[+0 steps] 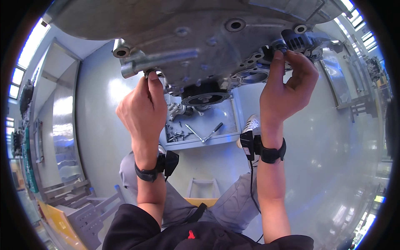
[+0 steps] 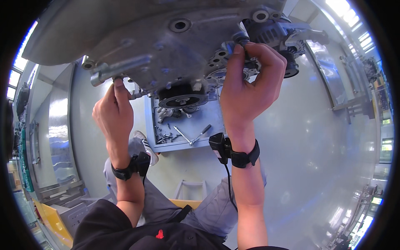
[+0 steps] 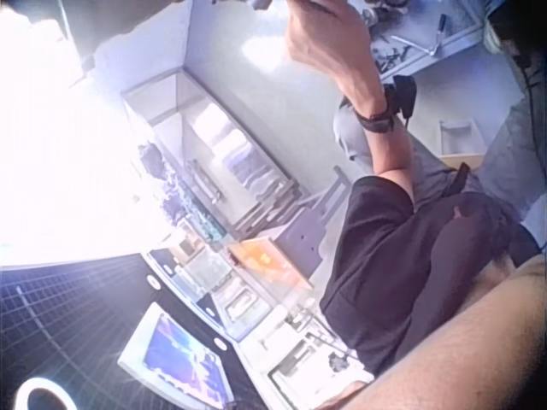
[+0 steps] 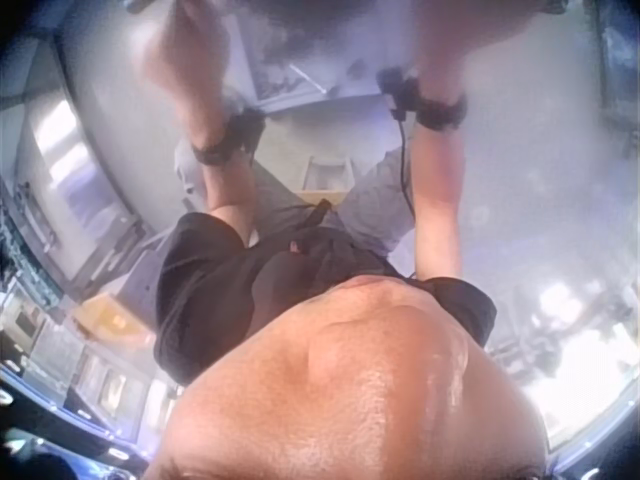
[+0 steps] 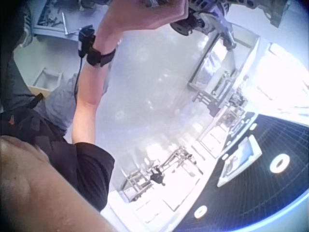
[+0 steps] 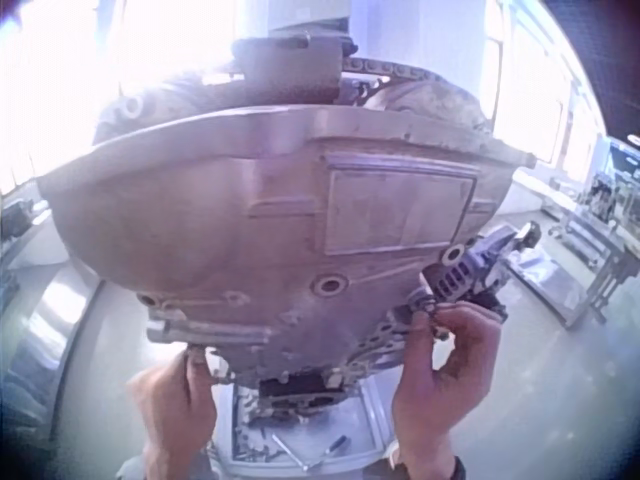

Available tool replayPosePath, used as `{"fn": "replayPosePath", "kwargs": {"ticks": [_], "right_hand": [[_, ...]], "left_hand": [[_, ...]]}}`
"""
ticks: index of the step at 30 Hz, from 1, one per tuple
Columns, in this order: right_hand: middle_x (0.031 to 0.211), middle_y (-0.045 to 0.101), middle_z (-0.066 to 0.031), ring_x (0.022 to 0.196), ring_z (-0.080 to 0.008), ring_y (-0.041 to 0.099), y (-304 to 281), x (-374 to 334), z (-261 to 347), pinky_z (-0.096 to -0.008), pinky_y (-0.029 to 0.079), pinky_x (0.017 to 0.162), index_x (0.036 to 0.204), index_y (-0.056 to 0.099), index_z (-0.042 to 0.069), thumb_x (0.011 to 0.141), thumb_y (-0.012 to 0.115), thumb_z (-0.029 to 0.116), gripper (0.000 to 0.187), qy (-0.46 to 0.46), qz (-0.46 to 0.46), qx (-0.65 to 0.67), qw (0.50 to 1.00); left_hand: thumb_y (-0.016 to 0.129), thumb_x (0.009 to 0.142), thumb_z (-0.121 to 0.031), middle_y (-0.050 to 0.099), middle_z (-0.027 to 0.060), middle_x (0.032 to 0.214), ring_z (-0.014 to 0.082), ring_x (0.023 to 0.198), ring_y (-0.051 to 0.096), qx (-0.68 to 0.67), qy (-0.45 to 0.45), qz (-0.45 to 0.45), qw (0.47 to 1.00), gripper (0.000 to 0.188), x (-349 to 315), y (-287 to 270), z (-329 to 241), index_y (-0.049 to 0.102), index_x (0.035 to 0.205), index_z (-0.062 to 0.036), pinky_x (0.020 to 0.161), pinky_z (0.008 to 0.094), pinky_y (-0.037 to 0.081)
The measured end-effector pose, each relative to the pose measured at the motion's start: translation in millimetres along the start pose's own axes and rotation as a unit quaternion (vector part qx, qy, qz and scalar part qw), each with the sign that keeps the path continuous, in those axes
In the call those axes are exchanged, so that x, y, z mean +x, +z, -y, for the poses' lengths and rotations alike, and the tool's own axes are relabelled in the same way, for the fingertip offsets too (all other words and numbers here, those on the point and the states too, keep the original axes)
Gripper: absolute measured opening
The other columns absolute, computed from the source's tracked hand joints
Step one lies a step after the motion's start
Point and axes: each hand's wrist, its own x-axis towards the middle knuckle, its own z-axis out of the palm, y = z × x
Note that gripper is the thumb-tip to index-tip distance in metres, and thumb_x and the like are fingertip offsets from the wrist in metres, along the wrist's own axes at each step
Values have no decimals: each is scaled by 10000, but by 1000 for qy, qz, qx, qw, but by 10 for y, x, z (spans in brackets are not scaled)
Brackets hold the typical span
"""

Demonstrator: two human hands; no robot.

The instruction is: Assembling a car engine by installing parts and tightening bolts using a wrench.

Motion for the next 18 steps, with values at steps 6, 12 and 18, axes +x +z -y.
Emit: {"fn": "replayPosePath", "kwargs": {"ticks": [6, 12, 18], "right_hand": [[1036, 631, -89, 937, -193, 625, 7, -4, 32, -305, 523, 843, 1010, 641, 7, 819, 751, -80, 237, 14, -7, 2, 1000], [1031, 632, -81, 941, -191, 633, 48, -5, 27, -303, 522, 829, 1013, 640, 12, 823, 756, -73, 238, 0, -38, 32, 999], [1006, 642, -78, 921, -201, 630, 23, -6, -17, -312, 524, 816, 1017, 638, 17, 822, 761, -70, 247, -35, -12, -7, 999]], "left_hand": [[652, 960, -243, 578, 43, 530, 234, 434, 531, -16, 4, -56, 998, 306, -4, 21, -41, 617, 708, -72, 471, 339, 370], [670, 941, -241, 605, 22, 550, 196, 449, 558, 23, -5, -27, 999, 271, 0, -7, -34, 628, 727, -81, 478, 315, 383], [674, 943, -250, 615, 16, 554, 189, 451, 561, -2, -5, -40, 999, 285, -2, -1, -41, 630, 721, -78, 482, 313, 383]]}}
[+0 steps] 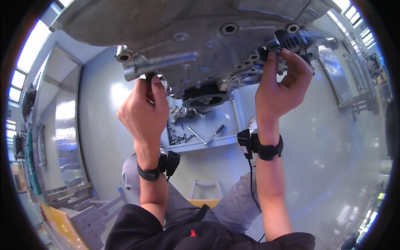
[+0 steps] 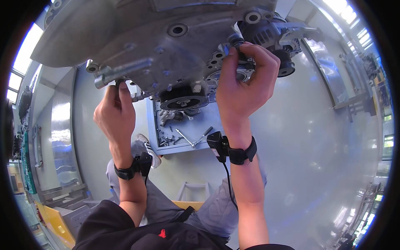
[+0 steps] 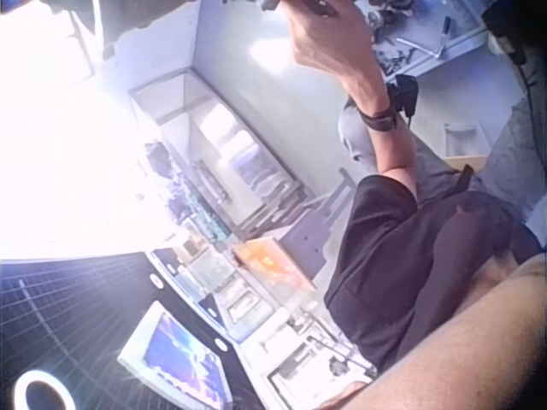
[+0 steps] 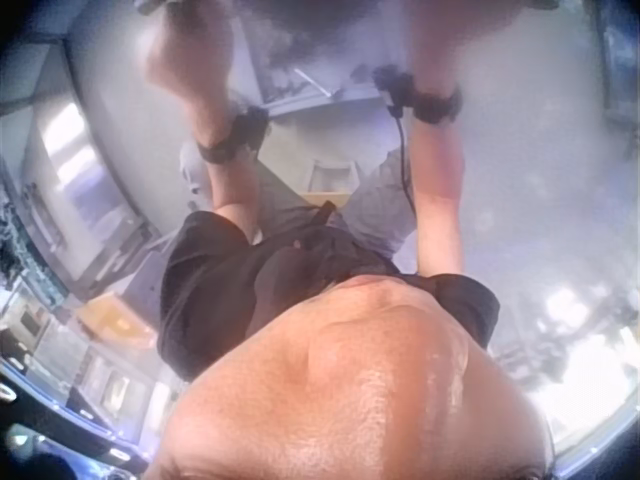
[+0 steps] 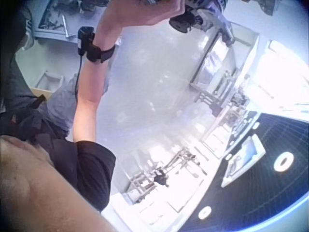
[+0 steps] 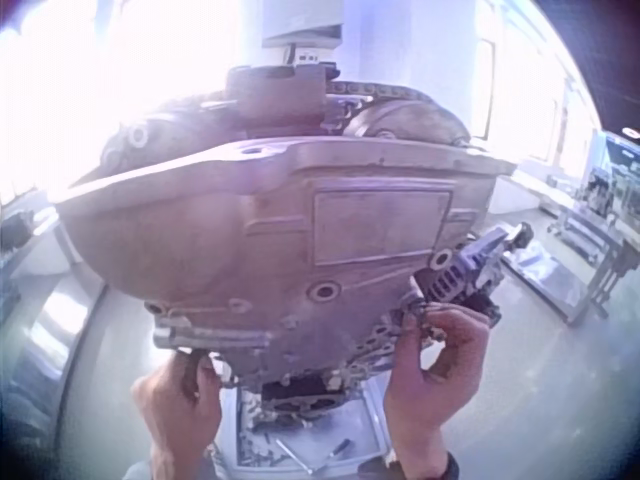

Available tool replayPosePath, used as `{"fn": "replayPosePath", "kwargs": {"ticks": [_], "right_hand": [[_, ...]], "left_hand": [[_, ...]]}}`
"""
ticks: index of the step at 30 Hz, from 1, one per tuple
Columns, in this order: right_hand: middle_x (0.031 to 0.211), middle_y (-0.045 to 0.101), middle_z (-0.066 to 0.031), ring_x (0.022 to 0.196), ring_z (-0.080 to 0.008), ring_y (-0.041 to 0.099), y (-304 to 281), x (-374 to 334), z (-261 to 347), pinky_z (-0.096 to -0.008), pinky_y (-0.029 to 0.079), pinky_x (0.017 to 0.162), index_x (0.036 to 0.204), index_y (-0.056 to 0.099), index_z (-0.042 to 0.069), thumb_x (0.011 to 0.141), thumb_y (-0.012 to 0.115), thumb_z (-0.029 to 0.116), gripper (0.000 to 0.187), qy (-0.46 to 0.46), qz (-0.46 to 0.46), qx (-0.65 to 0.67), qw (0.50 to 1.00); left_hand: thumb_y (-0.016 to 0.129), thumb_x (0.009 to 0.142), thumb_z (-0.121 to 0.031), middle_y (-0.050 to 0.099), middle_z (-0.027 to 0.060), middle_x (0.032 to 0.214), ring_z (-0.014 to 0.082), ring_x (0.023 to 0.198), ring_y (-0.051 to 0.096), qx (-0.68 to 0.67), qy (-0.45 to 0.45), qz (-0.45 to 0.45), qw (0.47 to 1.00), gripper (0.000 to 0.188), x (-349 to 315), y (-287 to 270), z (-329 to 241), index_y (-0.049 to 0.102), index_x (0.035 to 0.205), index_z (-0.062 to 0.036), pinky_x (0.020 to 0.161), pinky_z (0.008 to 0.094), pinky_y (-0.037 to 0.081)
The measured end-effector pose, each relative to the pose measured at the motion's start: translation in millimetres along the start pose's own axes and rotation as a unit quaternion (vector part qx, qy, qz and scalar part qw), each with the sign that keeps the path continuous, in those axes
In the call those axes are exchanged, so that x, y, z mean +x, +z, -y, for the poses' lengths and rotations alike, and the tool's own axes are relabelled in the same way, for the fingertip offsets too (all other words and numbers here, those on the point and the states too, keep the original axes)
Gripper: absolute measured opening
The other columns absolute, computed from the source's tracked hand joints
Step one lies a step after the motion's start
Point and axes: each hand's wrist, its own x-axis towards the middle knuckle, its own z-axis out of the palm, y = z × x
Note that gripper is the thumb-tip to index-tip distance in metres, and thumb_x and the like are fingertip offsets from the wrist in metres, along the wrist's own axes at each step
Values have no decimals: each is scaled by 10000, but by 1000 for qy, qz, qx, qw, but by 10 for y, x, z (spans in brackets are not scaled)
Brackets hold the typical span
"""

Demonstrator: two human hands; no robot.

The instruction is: Assembling a car engine by installing parts and tightening bolts using a wrench.

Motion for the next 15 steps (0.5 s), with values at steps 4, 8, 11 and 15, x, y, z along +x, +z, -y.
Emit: {"fn": "replayPosePath", "kwargs": {"ticks": [4, 8, 11, 15], "right_hand": [[1002, 647, -83, 914, -201, 627, 3, -10, -12, -313, 525, 819, 1014, 639, 14, 823, 765, -66, 243, 30, -16, 26, 999], [1003, 651, -87, 917, -204, 633, -13, -2, -7, -313, 532, 825, 1019, 636, 9, 824, 765, -66, 246, 7, -14, 27, 999], [1011, 652, -93, 927, -210, 641, -36, -8, 6, -313, 538, 837, 1020, 637, 6, 819, 766, -69, 250, 42, 0, 10, 999], [1035, 655, -102, 944, -215, 652, -30, -21, -16, -312, 543, 852, 1018, 637, 2, 818, 767, -69, 249, 22, 7, 18, 1000]], "left_hand": [[671, 946, -239, 614, 16, 554, 187, 448, 554, 12, 3, 19, 1000, 278, 3, -8, 20, 632, 725, -76, 480, 315, 378], [655, 963, -233, 573, 33, 525, 216, 423, 504, -31, 21, -22, 999, 316, -11, 40, 25, 618, 697, -66, 464, 332, 345], [678, 950, -258, 589, 18, 536, 188, 437, 529, -28, -11, 37, 999, 315, 2, 4, 72, 618, 703, -72, 473, 315, 362], [689, 944, -258, 587, 22, 537, 186, 435, 525, -28, 9, 23, 999, 320, 17, 6, 85, 607, 698, -70, 475, 317, 368]]}}
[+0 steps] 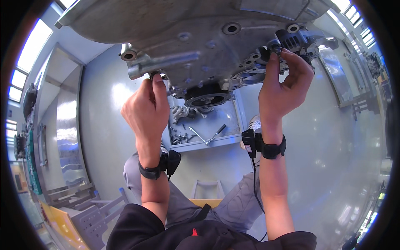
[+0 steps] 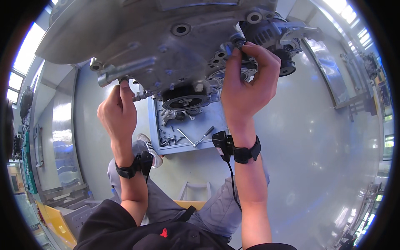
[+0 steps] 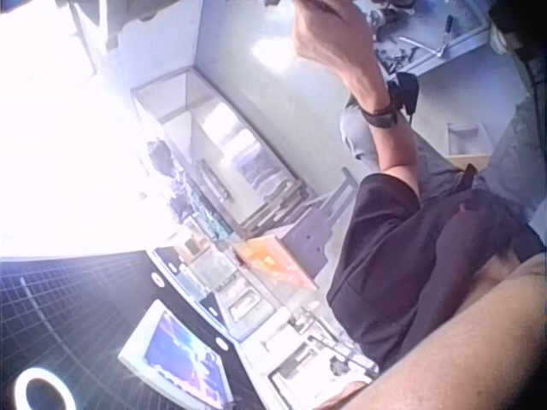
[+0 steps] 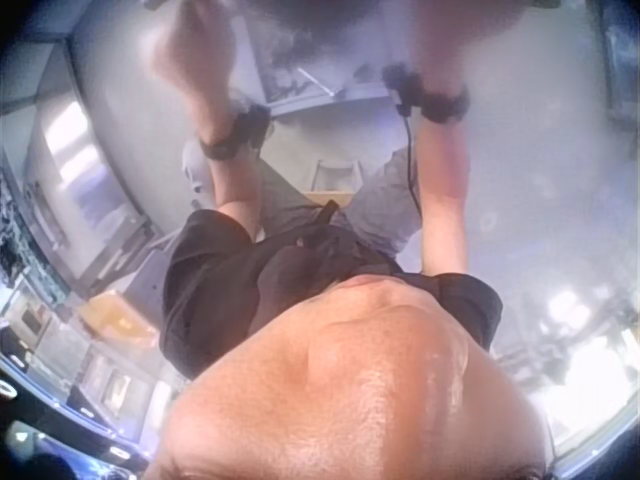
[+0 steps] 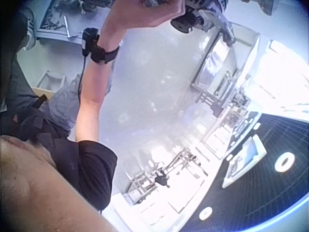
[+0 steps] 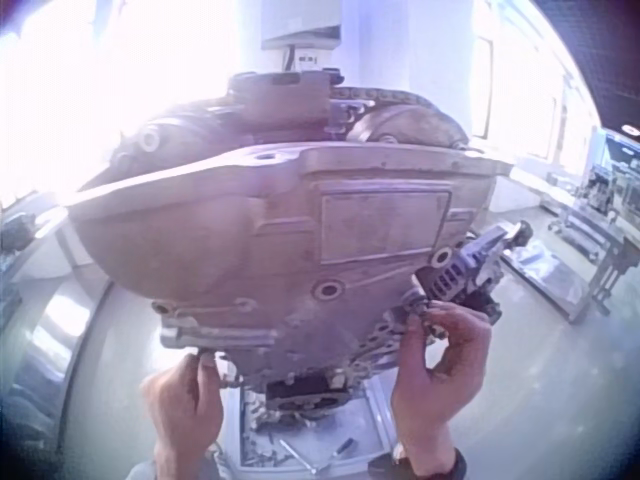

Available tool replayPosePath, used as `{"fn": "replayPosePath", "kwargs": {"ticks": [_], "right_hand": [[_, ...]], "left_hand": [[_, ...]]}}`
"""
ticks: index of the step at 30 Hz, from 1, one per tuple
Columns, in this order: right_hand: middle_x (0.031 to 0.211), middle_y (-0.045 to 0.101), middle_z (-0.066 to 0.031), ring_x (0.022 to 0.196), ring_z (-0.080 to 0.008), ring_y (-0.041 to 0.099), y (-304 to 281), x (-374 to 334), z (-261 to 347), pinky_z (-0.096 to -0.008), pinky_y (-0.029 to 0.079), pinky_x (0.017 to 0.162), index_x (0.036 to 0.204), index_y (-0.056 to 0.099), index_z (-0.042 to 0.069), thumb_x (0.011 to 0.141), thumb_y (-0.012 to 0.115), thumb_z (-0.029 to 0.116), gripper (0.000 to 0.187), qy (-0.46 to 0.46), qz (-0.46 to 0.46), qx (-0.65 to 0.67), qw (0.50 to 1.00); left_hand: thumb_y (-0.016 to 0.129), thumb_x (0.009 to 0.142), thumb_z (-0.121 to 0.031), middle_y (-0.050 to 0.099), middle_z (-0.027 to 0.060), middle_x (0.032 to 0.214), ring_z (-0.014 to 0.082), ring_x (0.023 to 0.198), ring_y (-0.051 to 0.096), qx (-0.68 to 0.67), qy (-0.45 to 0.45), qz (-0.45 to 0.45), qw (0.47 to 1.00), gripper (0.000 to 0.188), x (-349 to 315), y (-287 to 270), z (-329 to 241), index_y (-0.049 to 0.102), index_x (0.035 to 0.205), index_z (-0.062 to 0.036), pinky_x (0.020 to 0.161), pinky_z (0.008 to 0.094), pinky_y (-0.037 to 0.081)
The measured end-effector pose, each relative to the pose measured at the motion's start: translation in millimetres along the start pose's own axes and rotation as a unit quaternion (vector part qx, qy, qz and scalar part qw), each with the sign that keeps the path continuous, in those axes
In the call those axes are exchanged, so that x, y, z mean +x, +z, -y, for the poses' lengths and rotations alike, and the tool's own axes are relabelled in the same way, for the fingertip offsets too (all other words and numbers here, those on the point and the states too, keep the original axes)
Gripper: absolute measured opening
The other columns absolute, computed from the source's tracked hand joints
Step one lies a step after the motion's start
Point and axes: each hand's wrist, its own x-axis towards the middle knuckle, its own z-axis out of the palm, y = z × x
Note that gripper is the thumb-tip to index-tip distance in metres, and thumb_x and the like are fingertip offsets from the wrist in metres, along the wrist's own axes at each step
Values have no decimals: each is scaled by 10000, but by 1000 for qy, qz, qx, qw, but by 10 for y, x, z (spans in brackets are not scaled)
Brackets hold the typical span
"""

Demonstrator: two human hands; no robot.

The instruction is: Assembling a car engine by installing parts and tightening bolts using a wrench.

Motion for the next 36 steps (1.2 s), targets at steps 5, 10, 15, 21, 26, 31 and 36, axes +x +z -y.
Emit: {"fn": "replayPosePath", "kwargs": {"ticks": [5, 10, 15, 21, 26, 31, 36], "right_hand": [[1061, 660, -111, 956, -209, 653, -26, -10, -40, -315, 549, 845, 1035, 627, 2, 826, 775, -54, 262, 0, 5, -16, 1000], [1047, 661, -97, 919, -182, 650, 10, -10, -7, -293, 547, 805, 1028, 627, 3, 859, 799, 25, 242, -29, -14, -17, 999], [818, 693, -43, 698, -137, 659, -22, 32, 61, -267, 532, 664, 982, 641, 18, 963, 738, 221, 226, 131, 38, -88, 987], [668, 660, -44, 595, -143, 640, -55, 81, 94, -282, 485, 569, 859, 644, 35, 999, 679, 306, 307, 81, 98, -180, 975], [640, 661, -39, 563, -142, 618, -67, 130, 122, -267, 465, 560, 807, 637, 35, 985, 679, 285, 309, 77, 126, -240, 960], [605, 641, -32, 543, -137, 601, -61, 111, 128, -276, 456, 555, 780, 631, 41, 976, 675, 279, 311, 105, 98, -184, 972], [606, 642, -27, 537, -133, 593, -54, 101, 108, -281, 449, 548, 792, 625, 36, 971, 672, 272, 300, 117, 99, -200, 968]], "left_hand": [[691, 943, -247, 585, 21, 534, 183, 431, 521, -28, 1, -46, 999, 312, -18, 16, -36, 603, 697, -76, 472, 318, 369], [702, 952, -265, 610, 11, 559, 163, 474, 567, 32, 0, -8, 999, 281, -11, -50, -22, 652, 760, -65, 509, 297, 401], [729, 901, -242, 574, -4, 543, 163, 447, 541, -4, 27, -61, 998, 237, -12, 2, -23, 616, 745, -104, 474, 306, 386], [723, 899, -233, 564, 1, 537, 190, 444, 531, 25, 32, -32, 999, 260, -26, -15, -4, 590, 721, -99, 467, 321, 384], [693, 927, -226, 568, 8, 531, 211, 439, 528, 3, 32, -28, 999, 274, -36, -15, -8, 586, 715, -90, 465, 330, 382], [688, 930, -233, 561, 10, 520, 215, 436, 525, 9, 25, -10, 1000, 289, -43, -11, 8, 589, 702, -85, 464, 333, 380], [683, 941, -257, 573, 11, 520, 211, 433, 529, -14, 21, -11, 1000, 315, -52, 14, 31, 596, 694, -82, 461, 325, 372]]}}
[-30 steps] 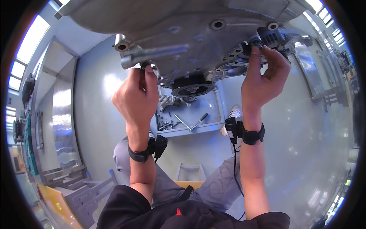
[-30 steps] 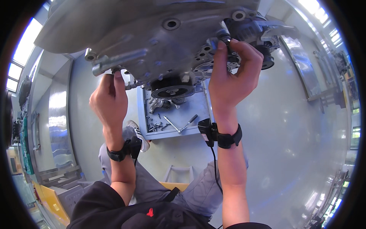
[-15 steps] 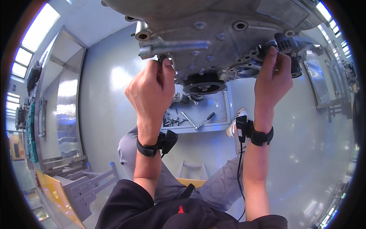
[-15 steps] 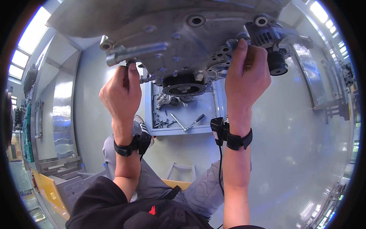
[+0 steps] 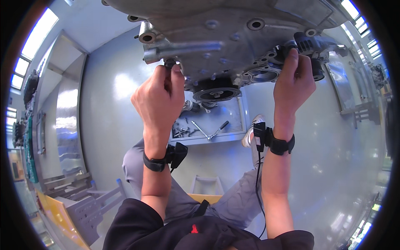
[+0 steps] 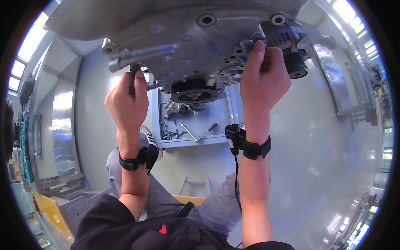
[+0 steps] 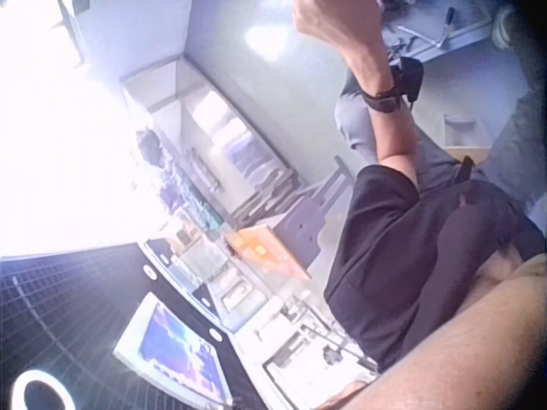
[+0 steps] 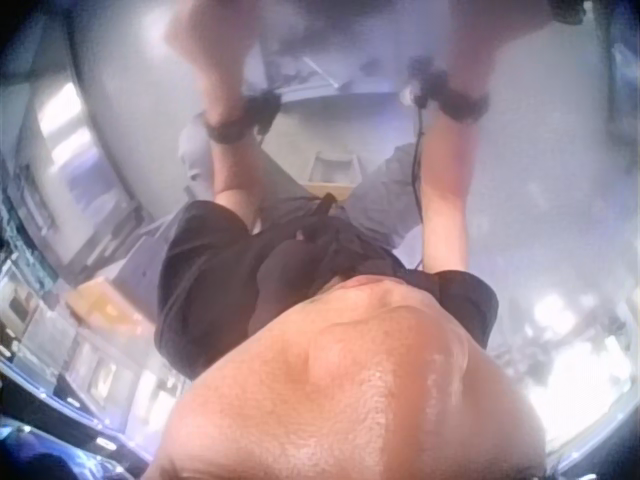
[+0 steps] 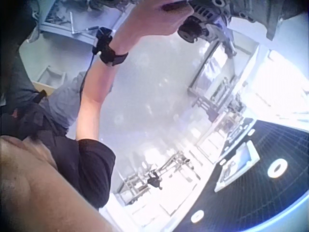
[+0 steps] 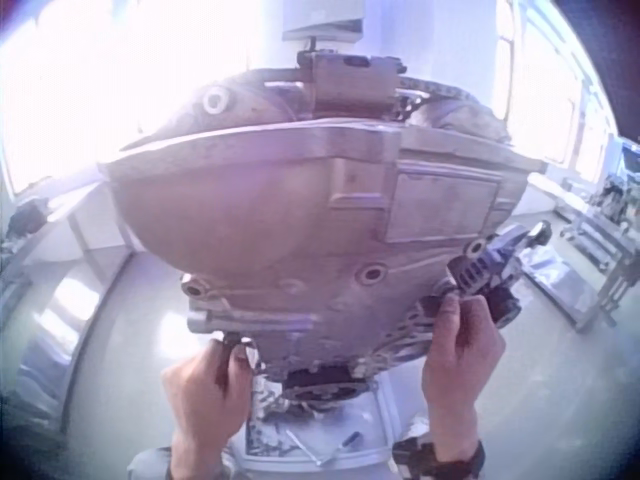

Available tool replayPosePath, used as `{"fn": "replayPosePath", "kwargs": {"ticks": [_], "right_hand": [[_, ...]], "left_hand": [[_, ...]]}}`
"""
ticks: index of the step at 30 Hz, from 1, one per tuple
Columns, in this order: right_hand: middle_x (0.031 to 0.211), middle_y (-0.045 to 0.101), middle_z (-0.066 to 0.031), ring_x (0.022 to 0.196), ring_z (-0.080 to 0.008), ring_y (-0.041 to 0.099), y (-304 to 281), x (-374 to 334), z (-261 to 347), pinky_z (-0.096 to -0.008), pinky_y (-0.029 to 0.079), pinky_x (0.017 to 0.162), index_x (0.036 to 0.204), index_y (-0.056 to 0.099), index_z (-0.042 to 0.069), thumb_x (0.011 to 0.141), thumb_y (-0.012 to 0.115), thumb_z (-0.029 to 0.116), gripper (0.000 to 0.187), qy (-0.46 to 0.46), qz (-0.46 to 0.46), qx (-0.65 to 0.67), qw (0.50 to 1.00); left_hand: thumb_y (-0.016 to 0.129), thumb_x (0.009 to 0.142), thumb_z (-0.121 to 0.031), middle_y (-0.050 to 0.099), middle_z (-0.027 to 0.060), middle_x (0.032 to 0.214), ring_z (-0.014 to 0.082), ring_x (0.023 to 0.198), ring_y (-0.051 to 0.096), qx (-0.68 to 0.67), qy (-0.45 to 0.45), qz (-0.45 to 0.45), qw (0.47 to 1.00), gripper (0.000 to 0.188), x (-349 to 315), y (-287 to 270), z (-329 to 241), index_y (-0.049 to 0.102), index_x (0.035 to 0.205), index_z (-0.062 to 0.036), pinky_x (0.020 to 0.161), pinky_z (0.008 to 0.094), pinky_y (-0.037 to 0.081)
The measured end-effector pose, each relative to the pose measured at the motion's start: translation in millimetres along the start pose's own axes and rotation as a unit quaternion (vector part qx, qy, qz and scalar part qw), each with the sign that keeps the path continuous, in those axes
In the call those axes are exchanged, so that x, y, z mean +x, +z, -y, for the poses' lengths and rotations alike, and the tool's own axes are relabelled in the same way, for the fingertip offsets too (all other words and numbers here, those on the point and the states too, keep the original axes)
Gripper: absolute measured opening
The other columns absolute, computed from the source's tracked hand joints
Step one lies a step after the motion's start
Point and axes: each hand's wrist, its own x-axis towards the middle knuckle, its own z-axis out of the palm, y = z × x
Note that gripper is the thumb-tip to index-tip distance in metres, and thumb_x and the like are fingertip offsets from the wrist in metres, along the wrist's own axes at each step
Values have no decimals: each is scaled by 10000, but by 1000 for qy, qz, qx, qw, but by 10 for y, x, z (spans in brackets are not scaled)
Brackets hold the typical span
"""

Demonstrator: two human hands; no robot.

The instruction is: Assembling a car engine by installing parts and tightening bolts using a wrench.

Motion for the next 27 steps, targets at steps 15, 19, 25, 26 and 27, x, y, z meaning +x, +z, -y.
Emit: {"fn": "replayPosePath", "kwargs": {"ticks": [15, 19, 25, 26, 27], "right_hand": [[666, 666, -42, 568, -109, 608, 18, -16, -12, -243, 476, 558, 836, 636, 14, 948, 678, 231, 248, 25, -5, 84, 996], [668, 671, -40, 570, -100, 608, 41, -14, 15, -246, 482, 558, 833, 632, 11, 952, 682, 243, 266, 8, -34, 87, 996], [652, 667, -28, 582, -78, 608, 30, -7, 19, -235, 489, 576, 834, 636, 16, 947, 704, 255, 272, 44, -15, 97, 994], [649, 666, -27, 584, -74, 606, 25, -6, 11, -233, 488, 579, 834, 635, 17, 946, 707, 258, 275, 51, 4, 79, 996], [645, 664, -26, 585, -70, 605, 19, -3, 2, -231, 487, 581, 834, 635, 17, 944, 711, 261, 278, 74, 9, 48, 996]], "left_hand": [[677, 931, -240, 624, 39, 556, 225, 442, 564, 1, -22, 30, 999, 263, 4, -5, 6, 633, 725, -82, 468, 332, 398], [667, 955, -262, 586, 42, 527, 237, 428, 534, -25, -16, 4, 1000, 290, -15, 23, -13, 637, 729, -82, 459, 346, 375], [667, 954, -261, 568, 39, 514, 235, 425, 524, -8, -27, 30, 999, 296, -20, 31, 9, 628, 724, -79, 455, 337, 368], [665, 957, -259, 568, 40, 514, 236, 424, 523, 3, -27, 31, 999, 298, -18, 31, 12, 624, 722, -79, 454, 337, 367], [662, 959, -257, 567, 41, 513, 238, 423, 522, 13, -28, 32, 999, 300, -15, 31, 14, 621, 720, -79, 453, 336, 366]]}}
